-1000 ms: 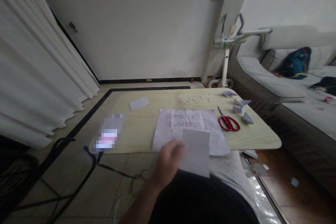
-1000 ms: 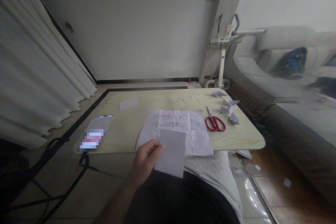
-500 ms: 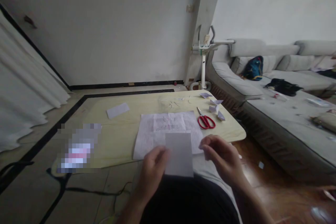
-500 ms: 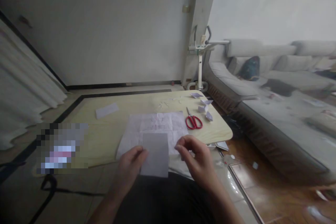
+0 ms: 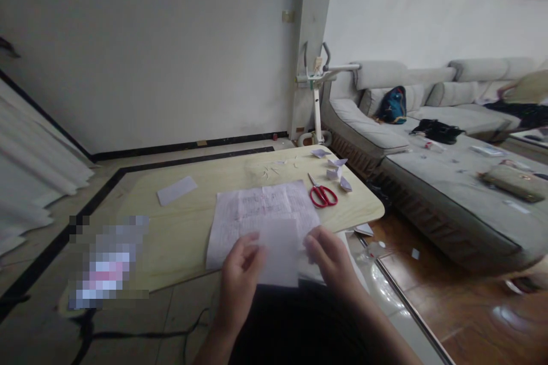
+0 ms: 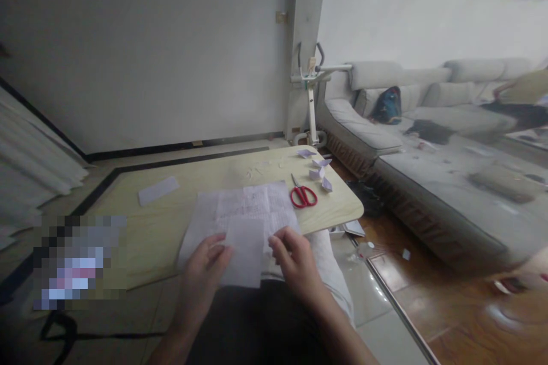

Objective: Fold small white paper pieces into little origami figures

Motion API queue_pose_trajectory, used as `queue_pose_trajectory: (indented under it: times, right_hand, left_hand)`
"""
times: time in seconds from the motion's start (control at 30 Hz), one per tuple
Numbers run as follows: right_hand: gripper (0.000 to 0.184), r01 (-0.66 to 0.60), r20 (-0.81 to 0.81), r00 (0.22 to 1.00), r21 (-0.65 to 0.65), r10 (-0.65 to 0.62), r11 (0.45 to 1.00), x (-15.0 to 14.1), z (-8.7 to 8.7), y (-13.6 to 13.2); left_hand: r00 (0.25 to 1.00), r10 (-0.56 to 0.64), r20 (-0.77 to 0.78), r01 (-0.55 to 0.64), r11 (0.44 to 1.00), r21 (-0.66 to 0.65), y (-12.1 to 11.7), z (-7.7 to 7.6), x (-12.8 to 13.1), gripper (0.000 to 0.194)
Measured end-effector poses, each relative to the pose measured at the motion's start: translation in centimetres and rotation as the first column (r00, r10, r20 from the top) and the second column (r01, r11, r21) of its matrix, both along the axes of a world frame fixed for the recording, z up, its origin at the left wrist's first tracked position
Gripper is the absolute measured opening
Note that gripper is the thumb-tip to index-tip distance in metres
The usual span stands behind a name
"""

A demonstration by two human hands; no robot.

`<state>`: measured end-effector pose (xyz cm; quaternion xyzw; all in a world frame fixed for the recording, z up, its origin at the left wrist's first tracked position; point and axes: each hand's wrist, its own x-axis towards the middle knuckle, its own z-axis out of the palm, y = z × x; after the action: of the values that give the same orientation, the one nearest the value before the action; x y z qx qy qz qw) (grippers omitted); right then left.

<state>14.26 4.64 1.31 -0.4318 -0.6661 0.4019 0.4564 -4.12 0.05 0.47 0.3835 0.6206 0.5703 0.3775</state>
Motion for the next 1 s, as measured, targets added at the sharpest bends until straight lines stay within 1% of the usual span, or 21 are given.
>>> queue_pose_trajectory:
  times: [0.1,0.2,0.33,0.43,0.5,0.57,0.7,0.77,0.87,0.93,1.0]
  right_hand:
    - [0.023,0.018,0.008,1.0,0.137,-0.019,0.99,-0.2,-0.3,0.1]
    - [0.014,-0.018,-0.039,0.999,0.223,0.027,0.975,-0.2,-0.3,0.1]
    - [0.01,-0.08,-0.043,0.995,0.223,0.092,0.971,-0.1,0.1,-0.2]
    - [0.007,-0.134,-0.016,0.99,0.204,0.14,0.97,-0.1,0.3,-0.5]
    - [0.008,-0.161,-0.003,0.986,0.182,0.164,0.97,-0.1,0.1,-0.4]
    - [0.008,-0.154,0.006,0.988,0.151,0.155,0.976,-0.1,-0.1,-0.3]
    - [0.014,-0.108,0.011,0.994,0.092,0.108,0.99,-0.1,-1.0,0.1]
    - [0.018,-0.112,-0.021,0.993,0.042,0.113,0.993,-0.2,-1.6,0.0]
    - [0.025,-0.179,-0.119,0.978,-0.081,0.169,0.98,-0.5,-2.9,-0.6]
    - [0.03,-0.238,-0.183,0.961,-0.163,0.208,0.957,-1.0,-3.7,-1.2]
    - [0.034,-0.297,-0.239,0.94,-0.216,0.245,0.93,-1.6,-4.4,-1.6]
  left_hand:
    - [0.998,0.062,-0.006,-0.062,0.998,0.034,0.1,-0.3,-0.2,0.028]
    - [0.995,0.07,-0.064,-0.066,0.996,0.059,0.2,-0.5,-0.8,0.027]
    - [0.986,0.008,-0.169,0.008,0.996,0.093,0.3,-0.6,-1.2,0.028]
    - [0.979,-0.053,-0.198,0.067,0.996,0.061,0.3,-0.7,-1.4,0.029]
    - [0.978,-0.088,-0.187,0.095,0.995,0.024,0.4,-1.0,-1.5,0.03]
    - [0.98,-0.104,-0.172,0.106,0.994,0.002,0.5,-1.2,-1.6,0.029]
    - [0.986,-0.092,-0.137,0.093,0.996,-0.003,0.5,-1.4,-1.5,0.03]
    - [0.988,-0.083,-0.134,0.083,0.997,-0.001,0.5,-1.4,-1.6,0.032]
    - [0.99,-0.038,-0.135,0.041,0.999,0.016,0.8,-1.6,-2.6,0.032]
    - [0.995,0.017,-0.095,-0.015,1.0,0.025,1.3,-2.0,-3.7,0.034]
    - [0.996,0.07,-0.048,-0.069,0.997,0.019,1.8,-2.4,-4.6,0.036]
